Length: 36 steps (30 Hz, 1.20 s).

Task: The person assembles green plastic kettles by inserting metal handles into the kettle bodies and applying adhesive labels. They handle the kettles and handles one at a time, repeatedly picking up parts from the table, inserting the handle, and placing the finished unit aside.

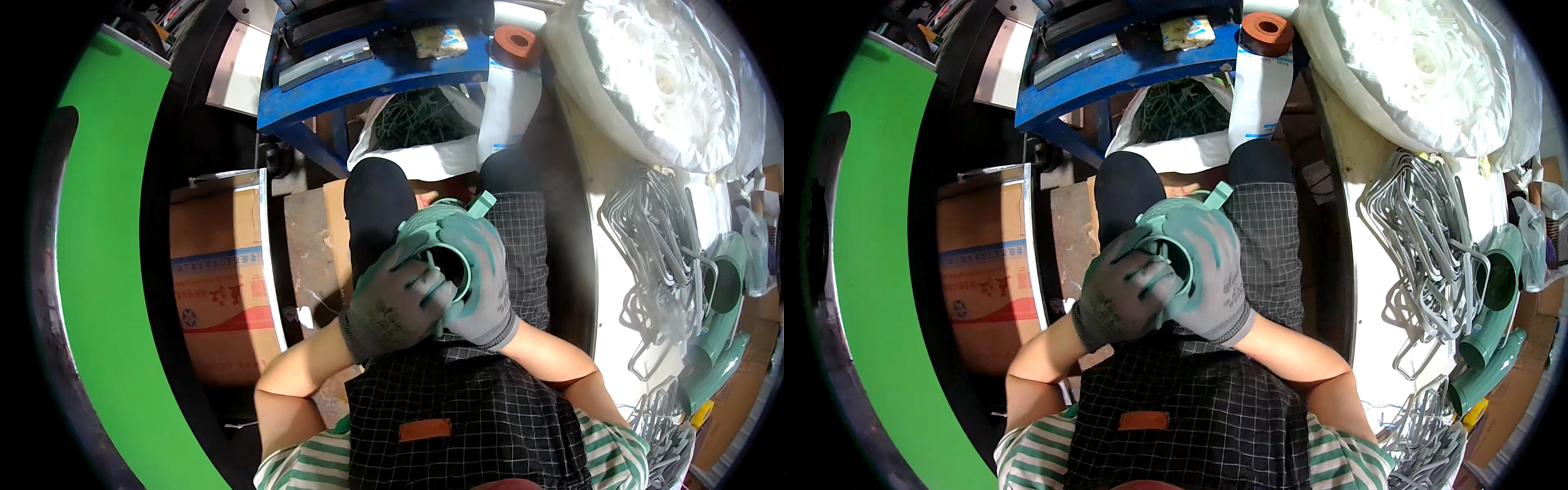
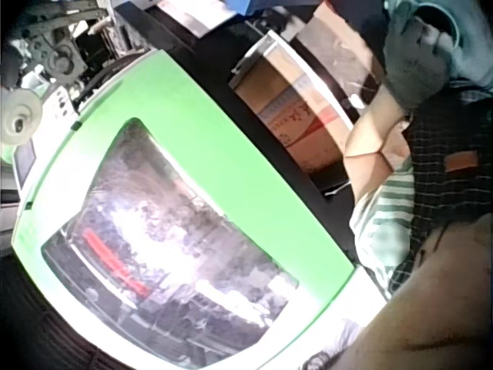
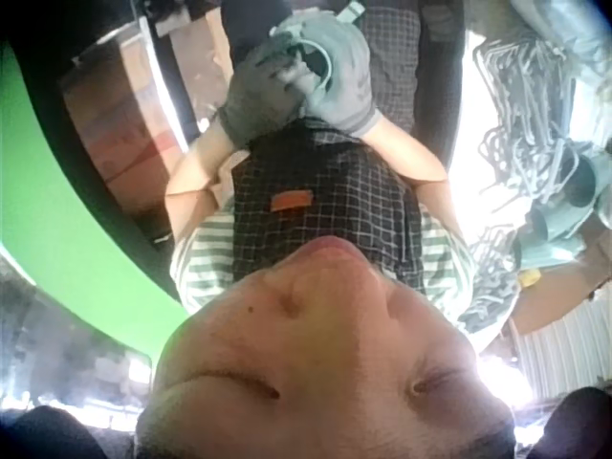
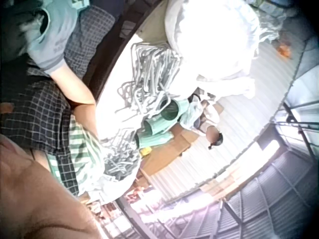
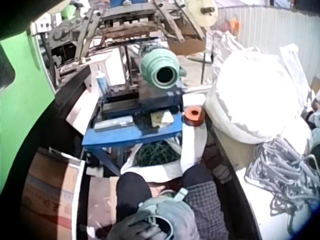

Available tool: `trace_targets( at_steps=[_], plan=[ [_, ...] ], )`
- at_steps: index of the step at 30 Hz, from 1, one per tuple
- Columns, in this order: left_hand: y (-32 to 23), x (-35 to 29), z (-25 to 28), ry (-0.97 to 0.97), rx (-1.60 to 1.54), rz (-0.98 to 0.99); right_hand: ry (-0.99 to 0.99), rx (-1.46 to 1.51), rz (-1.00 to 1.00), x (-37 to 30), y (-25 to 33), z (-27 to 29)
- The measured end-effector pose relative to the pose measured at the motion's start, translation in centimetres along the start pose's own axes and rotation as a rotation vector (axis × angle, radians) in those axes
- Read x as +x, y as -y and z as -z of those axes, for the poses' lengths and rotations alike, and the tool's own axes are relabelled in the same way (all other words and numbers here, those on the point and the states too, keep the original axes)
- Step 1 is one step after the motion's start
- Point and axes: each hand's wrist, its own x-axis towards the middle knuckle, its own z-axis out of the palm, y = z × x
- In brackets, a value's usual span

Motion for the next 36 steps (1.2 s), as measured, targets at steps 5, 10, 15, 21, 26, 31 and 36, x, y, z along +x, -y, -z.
trace_targets(
  at_steps=[5, 10, 15, 21, 26, 31, 36],
  plan=[
    [0.6, -0.4, 0.7, 0.067, 0.082, -0.101, 0.054, -0.058, 0.023, -1.4, -0.1, -0.5],
    [-0.4, -0.3, 0.6, 0.32, 0.164, 0.033, 0.131, -0.086, 0.047, -1.7, -1.3, -0.8],
    [2.4, 0.4, 0.4, -0.23, 0.069, -0.059, 0.07, 0.086, 0.171, 4.3, -1.9, 1.2],
    [5.2, 2.9, -0.1, -0.481, 0.04, 0.171, 0.003, -0.062, 0.144, 8.0, -7.4, 0.7],
    [4.3, 2.9, -2.6, -0.381, 0.193, 0.166, 0.088, -0.134, 0.16, 8.0, -5.0, 4.6],
    [0.9, 3.0, -4.6, -0.383, -0.004, 0.039, 0.459, 0.405, -0.02, 5.5, -2.8, 10.7],
    [0.7, 4.7, -5.6, -0.407, -0.314, 0.026, 0.104, 0.254, -0.183, 6.1, -4.1, 17.3]
  ],
)
